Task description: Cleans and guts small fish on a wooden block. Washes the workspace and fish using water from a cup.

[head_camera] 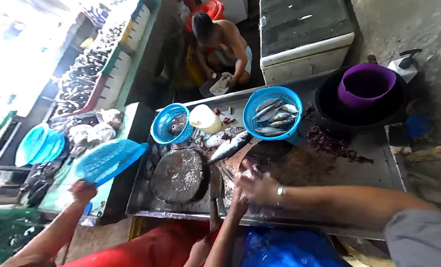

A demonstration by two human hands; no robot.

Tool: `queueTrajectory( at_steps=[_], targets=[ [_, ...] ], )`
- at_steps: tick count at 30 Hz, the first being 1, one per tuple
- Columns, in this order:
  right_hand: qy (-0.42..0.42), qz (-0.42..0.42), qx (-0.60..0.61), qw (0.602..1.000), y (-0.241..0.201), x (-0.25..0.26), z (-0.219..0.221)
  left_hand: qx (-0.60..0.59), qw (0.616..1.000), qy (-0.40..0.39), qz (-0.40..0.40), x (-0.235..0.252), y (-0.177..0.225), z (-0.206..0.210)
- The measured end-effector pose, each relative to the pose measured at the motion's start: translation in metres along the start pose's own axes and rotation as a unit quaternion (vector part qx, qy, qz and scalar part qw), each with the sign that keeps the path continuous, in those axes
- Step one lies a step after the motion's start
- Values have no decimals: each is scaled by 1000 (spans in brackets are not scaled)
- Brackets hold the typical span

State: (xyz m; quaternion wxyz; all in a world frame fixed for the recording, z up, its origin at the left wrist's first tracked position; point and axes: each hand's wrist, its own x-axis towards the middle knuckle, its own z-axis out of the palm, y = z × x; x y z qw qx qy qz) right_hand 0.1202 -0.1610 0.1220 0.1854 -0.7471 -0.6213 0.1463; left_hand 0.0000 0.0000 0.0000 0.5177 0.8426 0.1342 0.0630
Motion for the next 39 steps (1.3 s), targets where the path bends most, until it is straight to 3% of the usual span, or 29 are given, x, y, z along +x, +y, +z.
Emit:
queueTrajectory(
  at_steps=[2,3,5,9,12,15,16,18,19,21,23,24,25,29,31,33,36,39],
  targets=[
    [-178,56,11,982,22,21,-20,32,995,-82,-39,8,37,-3],
    [-212,40,-3,976,31,25,-30,50,993,-100,-29,11,47,-6],
    [-198,-1,35,980,48,18,-42,113,982,-152,23,16,66,-25],
    [-77,-103,211,969,77,-27,-55,206,947,-228,94,11,141,-56],
    [12,-155,404,901,99,-34,-94,193,961,-170,102,24,215,-62],
    [206,-112,578,782,105,2,-78,105,991,-70,49,61,253,-68],
    [233,-75,602,760,92,13,-65,26,999,-24,22,73,253,-69],
    [180,3,591,787,47,14,-51,-98,992,80,1,83,240,-71],
    [175,22,626,760,27,21,-35,-107,986,128,11,78,230,-70],
    [130,33,746,652,6,38,-13,-44,978,190,76,58,205,-61],
    [149,68,818,552,3,34,-5,15,962,214,171,53,180,-43],
    [166,71,816,549,10,26,1,49,955,207,208,57,168,-35],
    [188,79,792,575,21,16,8,93,950,193,229,62,157,-28],
    [234,177,488,822,75,0,34,288,928,74,224,80,113,-25],
    [202,189,345,897,79,-1,42,330,922,24,202,77,99,-25],
    [227,153,326,905,78,-7,57,289,943,-42,157,68,82,-20],
    [252,77,512,817,87,-20,74,75,988,-96,95,56,55,2],
    [240,126,563,781,99,-27,91,-53,990,-115,55,49,45,28]
  ],
)
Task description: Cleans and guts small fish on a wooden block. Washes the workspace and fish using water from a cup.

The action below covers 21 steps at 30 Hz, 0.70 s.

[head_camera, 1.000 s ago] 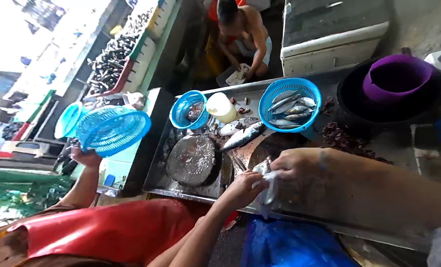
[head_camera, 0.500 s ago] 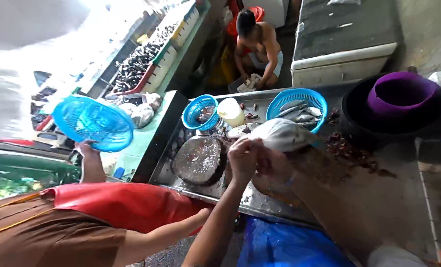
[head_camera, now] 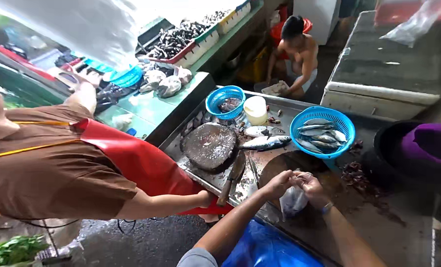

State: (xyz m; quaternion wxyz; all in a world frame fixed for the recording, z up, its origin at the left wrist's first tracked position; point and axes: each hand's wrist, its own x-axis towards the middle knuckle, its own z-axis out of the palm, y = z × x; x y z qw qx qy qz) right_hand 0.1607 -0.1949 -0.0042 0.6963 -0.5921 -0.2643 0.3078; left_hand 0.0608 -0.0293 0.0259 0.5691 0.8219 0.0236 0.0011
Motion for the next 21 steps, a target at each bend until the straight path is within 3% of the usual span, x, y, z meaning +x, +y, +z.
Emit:
queueTrajectory(
  at_steps=[3,6,9,11,14,17,19,21],
  targets=[
    [45,7,-46,998,0,0,-6,6,999,52,7,5,0,12],
    [78,15,-152,985,-6,-3,6,115,983,138,21,12,-11,18],
    [111,-9,-145,983,-4,-6,19,124,973,194,-25,18,-15,18],
    [93,-24,-144,985,-2,-4,17,70,977,186,-72,18,-15,11],
    [63,-2,-314,947,-7,7,14,-80,985,102,-114,11,-22,0],
    [58,-88,-438,893,-33,37,39,-84,994,74,-15,2,-28,-6],
    [59,-169,-461,869,-54,61,75,-58,984,155,57,2,-26,-23],
    [75,-216,-426,875,-70,82,103,-55,970,230,50,10,-25,-63]
  ],
)
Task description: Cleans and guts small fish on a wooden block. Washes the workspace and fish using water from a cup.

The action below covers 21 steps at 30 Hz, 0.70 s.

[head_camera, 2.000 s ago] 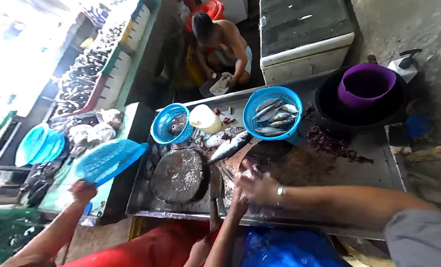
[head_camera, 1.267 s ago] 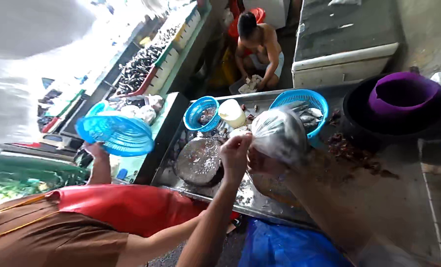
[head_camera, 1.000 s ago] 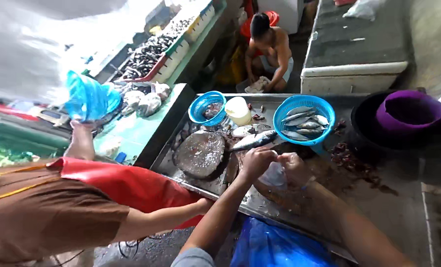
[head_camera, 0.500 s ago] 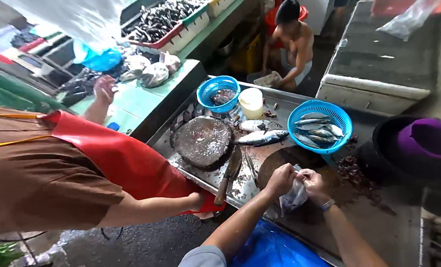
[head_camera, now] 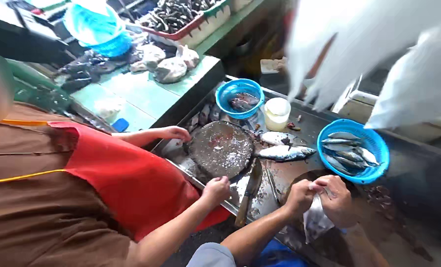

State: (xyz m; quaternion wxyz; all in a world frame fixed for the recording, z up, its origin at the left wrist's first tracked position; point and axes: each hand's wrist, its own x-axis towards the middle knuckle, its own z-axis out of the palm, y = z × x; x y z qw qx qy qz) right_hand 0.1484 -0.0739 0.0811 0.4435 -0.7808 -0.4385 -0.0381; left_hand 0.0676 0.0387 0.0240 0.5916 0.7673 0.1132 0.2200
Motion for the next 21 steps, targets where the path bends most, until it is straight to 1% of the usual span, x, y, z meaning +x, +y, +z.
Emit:
queueTrajectory(
  at_steps=[2,4,6,7,10,12,14,15,16,17,19,20,21],
  targets=[
    [50,-2,48,998,-13,26,4,9,997,62,-35,38,11,-49],
    [105,13,95,990,-14,40,8,55,988,123,-76,81,22,-107],
    [100,64,162,980,-3,43,17,103,975,179,-87,123,20,-166],
    [88,96,195,972,6,40,23,132,962,224,-82,148,22,-196],
    [69,169,250,951,33,26,32,215,922,312,-77,213,31,-293],
    [77,206,247,944,45,15,29,234,876,414,-78,249,29,-356],
    [88,252,238,934,54,0,27,233,824,508,-99,275,31,-406],
    [92,273,236,928,58,-8,25,229,803,541,-100,283,32,-422],
    [96,292,237,922,63,-16,23,209,795,563,-81,290,31,-429],
    [97,310,238,915,67,-24,21,181,802,566,-58,296,31,-425],
    [92,340,240,904,73,-38,20,124,843,523,-18,302,27,-394],
    [86,356,239,899,72,-45,19,102,871,481,-17,304,19,-371],
    [82,370,233,895,70,-53,16,89,903,419,-33,305,9,-341]
  ],
)
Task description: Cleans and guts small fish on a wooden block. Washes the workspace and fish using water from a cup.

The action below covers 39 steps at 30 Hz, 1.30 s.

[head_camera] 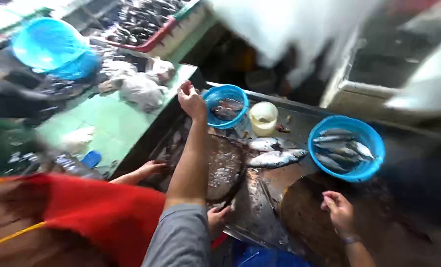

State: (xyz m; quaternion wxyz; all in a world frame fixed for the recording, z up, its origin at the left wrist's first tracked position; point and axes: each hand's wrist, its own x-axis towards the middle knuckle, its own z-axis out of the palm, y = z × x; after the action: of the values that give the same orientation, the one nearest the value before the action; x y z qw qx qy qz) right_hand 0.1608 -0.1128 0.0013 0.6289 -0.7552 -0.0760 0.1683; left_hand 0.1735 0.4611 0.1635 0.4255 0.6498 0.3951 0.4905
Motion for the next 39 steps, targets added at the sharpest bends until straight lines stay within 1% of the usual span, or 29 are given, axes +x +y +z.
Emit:
queueTrajectory(
  at_steps=[2,4,5,7,9,10,11,12,14,15,16,18,19,20,21,22,23,24,25,26,27,28,29,30,31,33,36,39],
  targets=[
    [26,2,-31,999,10,-10,-16,11,986,-168,-11,-62,-10,57],
    [76,-49,-104,991,23,-11,-37,46,948,-315,16,-132,-7,109],
    [108,-82,-162,977,25,-10,-51,68,924,-375,40,-168,-3,131],
    [185,-138,-285,930,16,2,-92,109,857,-490,113,-239,6,172],
    [249,-151,-373,881,2,26,-145,127,776,-583,204,-302,2,212],
    [271,-140,-404,862,-5,43,-174,147,738,-615,235,-330,-4,231],
    [274,-96,-428,856,-12,60,-202,184,703,-640,250,-355,-13,249],
    [251,-21,-445,860,-20,78,-228,239,666,-660,252,-377,-22,265],
    [153,171,-455,860,-24,118,-276,373,584,-686,223,-410,-36,288],
    [102,254,-453,849,-18,135,-295,436,542,-691,198,-424,-40,295],
    [57,314,-460,829,-12,149,-309,484,513,-687,177,-434,-44,301],
    [-24,378,-504,776,0,166,-316,497,523,-679,134,-444,-54,308],
    [-63,397,-520,754,5,170,-315,487,521,-693,109,-444,-57,310],
    [-74,408,-507,756,6,173,-315,470,517,-710,91,-442,-60,313],
    [-35,399,-448,799,4,173,-315,446,514,-728,84,-439,-65,316],
    [56,368,-321,871,2,169,-314,413,516,-747,72,-435,-65,317],
    [145,310,-156,927,-3,165,-307,371,527,-764,40,-431,-58,315],
    [175,250,12,952,-16,164,-294,320,555,-768,-8,-430,-48,310],
    [147,203,151,956,-37,162,-277,254,597,-758,-69,-432,-39,306],
    [96,165,202,961,-57,157,-256,166,638,-738,-146,-441,-32,300],
    [50,140,176,973,-71,152,-231,71,661,-708,-237,-452,-23,295],
    [25,124,96,987,-76,148,-202,-9,667,-671,-323,-462,-11,290],
    [25,100,-11,995,-72,149,-176,-66,667,-636,-382,-470,2,287],
    [32,69,-117,990,-67,151,-155,-111,666,-608,-418,-476,11,284],
    [39,38,-192,980,-65,152,-137,-148,665,-586,-438,-479,19,279],
    [44,-9,-256,966,-61,142,-110,-201,656,-577,-443,-478,26,262],
    [66,-66,-244,965,-51,121,-82,-249,656,-576,-420,-474,25,230],
    [78,-97,-199,972,-46,100,-63,-279,652,-550,-441,-471,26,197]
  ],
)
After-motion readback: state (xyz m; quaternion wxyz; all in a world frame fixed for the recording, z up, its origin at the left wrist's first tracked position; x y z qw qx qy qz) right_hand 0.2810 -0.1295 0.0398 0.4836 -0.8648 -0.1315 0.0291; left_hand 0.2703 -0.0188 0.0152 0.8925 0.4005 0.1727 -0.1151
